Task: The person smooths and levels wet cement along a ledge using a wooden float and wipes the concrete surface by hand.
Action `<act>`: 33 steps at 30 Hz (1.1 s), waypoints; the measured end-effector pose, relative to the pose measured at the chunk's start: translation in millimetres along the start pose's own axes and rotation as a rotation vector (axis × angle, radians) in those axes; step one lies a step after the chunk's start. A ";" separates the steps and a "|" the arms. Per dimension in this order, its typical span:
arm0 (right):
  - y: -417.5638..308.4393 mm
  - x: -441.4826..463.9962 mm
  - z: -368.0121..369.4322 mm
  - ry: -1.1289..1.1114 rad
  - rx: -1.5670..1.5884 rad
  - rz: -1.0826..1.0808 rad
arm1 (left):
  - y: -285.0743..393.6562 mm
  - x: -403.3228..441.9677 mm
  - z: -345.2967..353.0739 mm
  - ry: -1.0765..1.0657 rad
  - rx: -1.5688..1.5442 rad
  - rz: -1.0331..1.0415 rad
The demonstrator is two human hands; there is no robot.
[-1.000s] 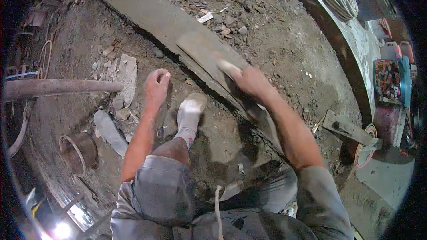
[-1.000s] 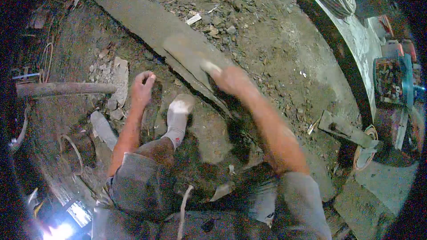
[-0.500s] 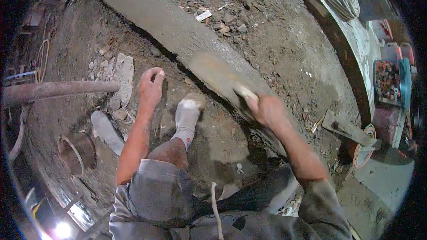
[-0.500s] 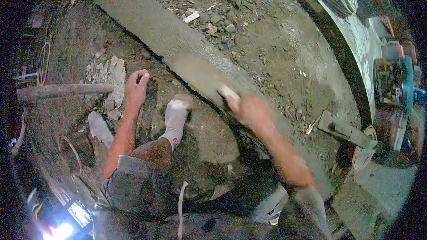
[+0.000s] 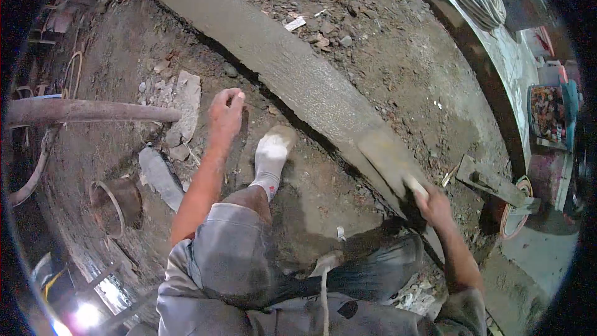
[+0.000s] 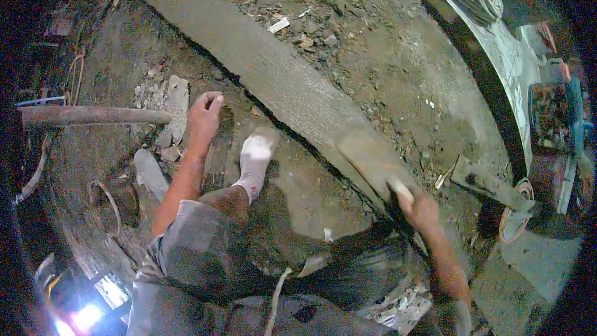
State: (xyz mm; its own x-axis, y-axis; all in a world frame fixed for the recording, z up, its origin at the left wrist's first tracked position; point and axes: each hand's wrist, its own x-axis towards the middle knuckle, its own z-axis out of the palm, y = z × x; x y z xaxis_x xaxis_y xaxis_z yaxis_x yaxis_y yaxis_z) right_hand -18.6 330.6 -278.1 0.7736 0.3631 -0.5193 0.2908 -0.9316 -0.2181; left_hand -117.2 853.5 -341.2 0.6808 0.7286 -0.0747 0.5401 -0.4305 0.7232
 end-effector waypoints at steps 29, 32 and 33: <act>-30.6 -78.4 74.0 0.210 0.202 0.250 | 129.3 24.7 23.7 -0.101 -0.172 0.247; -30.8 -92.5 68.2 0.245 0.231 0.243 | 109.6 21.2 45.9 -0.139 -0.196 0.259; -50.1 -79.4 65.3 0.230 0.247 0.256 | 102.6 20.2 47.5 -0.156 -0.195 0.266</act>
State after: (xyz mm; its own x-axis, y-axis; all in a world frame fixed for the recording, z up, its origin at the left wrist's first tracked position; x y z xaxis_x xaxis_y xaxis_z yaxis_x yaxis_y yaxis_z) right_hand -131.4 349.6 -280.0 0.9170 0.0813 -0.3905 -0.0489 -0.9487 -0.3125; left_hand -24.6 798.8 -301.1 0.8604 0.5079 0.0410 0.2390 -0.4733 0.8478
